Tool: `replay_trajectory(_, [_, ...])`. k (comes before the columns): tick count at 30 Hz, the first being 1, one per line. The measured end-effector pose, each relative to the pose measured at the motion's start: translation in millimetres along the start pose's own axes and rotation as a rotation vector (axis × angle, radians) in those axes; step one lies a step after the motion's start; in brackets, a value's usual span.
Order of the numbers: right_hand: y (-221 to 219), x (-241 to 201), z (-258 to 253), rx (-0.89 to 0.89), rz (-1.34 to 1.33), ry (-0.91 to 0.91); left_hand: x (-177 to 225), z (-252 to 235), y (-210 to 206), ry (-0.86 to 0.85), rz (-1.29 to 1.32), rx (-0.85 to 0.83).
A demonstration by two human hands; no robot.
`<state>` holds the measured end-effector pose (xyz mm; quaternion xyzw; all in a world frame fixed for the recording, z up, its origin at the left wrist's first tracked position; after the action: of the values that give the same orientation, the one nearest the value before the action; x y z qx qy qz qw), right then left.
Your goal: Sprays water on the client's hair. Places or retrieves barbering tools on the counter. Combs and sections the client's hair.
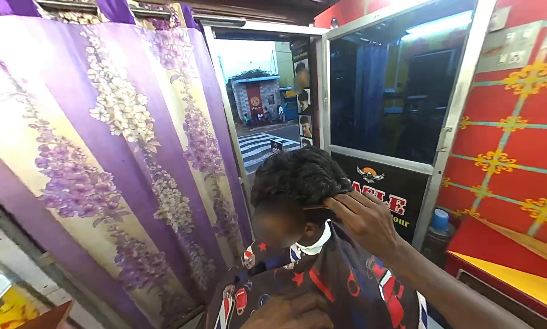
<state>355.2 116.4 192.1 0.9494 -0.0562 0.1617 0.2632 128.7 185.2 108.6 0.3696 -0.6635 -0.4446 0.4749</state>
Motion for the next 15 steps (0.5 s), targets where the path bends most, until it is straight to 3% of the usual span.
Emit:
replay_trajectory(7, [4.5,12.9,-32.8,-0.003,0.058,0.048,-14.8,-47.7,57.0,-0.281,-0.369,0.141])
replay_trajectory(15, [-1.4,41.7,-57.4,0.024,0.009,0.052,-44.1,-96.9,117.3,-0.312,-0.575,0.093])
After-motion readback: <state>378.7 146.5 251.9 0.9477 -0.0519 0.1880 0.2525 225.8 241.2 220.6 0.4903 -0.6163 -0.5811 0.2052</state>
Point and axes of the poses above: each hand's wrist, its own z-axis away from the middle knuckle, its own y-axis out of the back of the hand, x = y × z, the point moved 3 cm from there along -z, towards the middle knuckle, and after that the axes turned 10 degrees about -x, right-handed, at the moved point
